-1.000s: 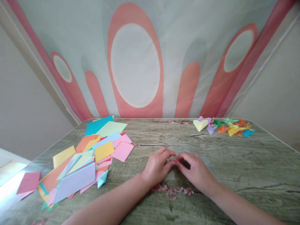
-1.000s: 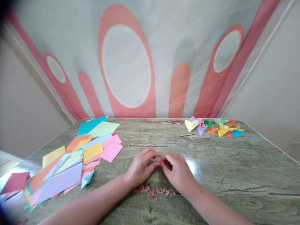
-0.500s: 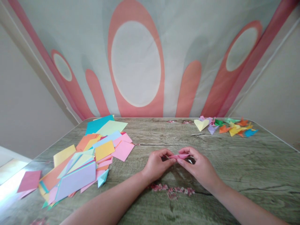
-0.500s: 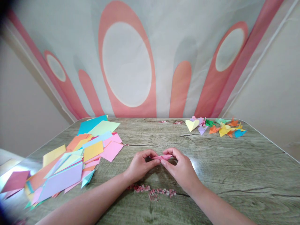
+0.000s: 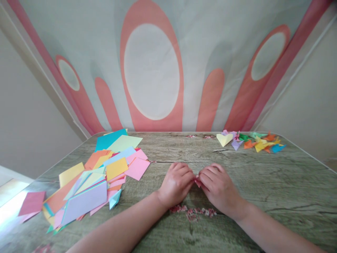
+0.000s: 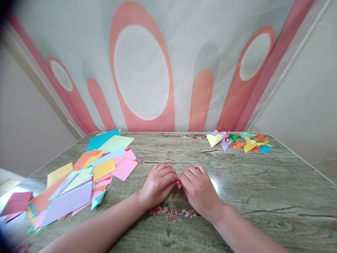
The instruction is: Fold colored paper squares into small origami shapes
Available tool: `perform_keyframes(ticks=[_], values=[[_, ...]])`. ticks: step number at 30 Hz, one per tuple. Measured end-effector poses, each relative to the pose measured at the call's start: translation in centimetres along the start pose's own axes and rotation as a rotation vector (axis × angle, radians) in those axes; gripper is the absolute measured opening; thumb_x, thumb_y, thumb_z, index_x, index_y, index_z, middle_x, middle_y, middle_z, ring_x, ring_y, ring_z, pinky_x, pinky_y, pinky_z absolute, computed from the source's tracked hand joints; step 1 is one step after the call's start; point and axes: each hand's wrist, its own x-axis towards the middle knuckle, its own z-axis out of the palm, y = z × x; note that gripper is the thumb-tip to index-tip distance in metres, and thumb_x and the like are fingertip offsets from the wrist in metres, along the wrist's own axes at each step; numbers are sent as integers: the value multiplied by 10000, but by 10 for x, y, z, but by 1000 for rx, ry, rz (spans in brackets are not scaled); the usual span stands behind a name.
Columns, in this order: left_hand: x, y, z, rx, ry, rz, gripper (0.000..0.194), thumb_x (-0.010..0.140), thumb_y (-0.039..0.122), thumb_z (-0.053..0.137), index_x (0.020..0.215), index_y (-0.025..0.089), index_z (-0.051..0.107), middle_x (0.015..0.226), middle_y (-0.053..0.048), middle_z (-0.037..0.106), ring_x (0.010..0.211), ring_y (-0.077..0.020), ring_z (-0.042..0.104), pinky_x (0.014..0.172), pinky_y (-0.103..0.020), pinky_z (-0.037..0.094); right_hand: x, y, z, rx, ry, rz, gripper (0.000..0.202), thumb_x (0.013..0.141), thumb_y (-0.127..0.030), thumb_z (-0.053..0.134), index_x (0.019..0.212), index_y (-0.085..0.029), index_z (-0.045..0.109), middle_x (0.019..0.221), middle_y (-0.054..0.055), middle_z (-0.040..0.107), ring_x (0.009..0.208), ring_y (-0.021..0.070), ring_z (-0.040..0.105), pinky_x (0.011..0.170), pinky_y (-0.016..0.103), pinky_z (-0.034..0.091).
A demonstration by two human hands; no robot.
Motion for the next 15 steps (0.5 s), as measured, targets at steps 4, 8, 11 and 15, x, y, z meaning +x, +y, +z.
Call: perform_keyframes(ticks=[4, 8, 11, 15], values=[[-1, 3, 0, 138, -107, 44, 156, 912, 182, 460, 826, 175, 590, 868, -60, 643, 957, -212, 531, 903, -384, 366, -6, -1, 4, 22, -89, -2, 215, 943, -146, 450, 808, -187, 612, 810, 52, 637, 819, 203, 539, 858, 391, 366], [-2, 7, -3, 166, -166, 72, 139, 901, 205, 479, 823, 175, 590, 850, -57, 641, 951, -216, 523, 928, -405, 342, -9, -1, -2, 80, -169, -18, 173, 952, -172, 469, 916, -195, 636, 896, 53, 653, 871, 202, 561, 844, 375, 372], [-2, 7, -6, 137, -189, 84, 179, 913, 236, 470, 818, 181, 611, 837, -55, 650, 948, -216, 529, 940, -413, 329, -8, -1, -8, 110, -204, -24, 132, 941, -223, 521, 962, -221, 650, 937, 44, 667, 911, 208, 572, 835, 368, 378], [-1, 4, -7, 101, -220, 56, 168, 899, 242, 507, 809, 189, 639, 827, -46, 669, 944, -211, 543, 934, -401, 326, -8, 1, -8, 134, -184, -11, 101, 914, -212, 566, 959, -225, 656, 899, 40, 679, 891, 202, 585, 823, 358, 390]])
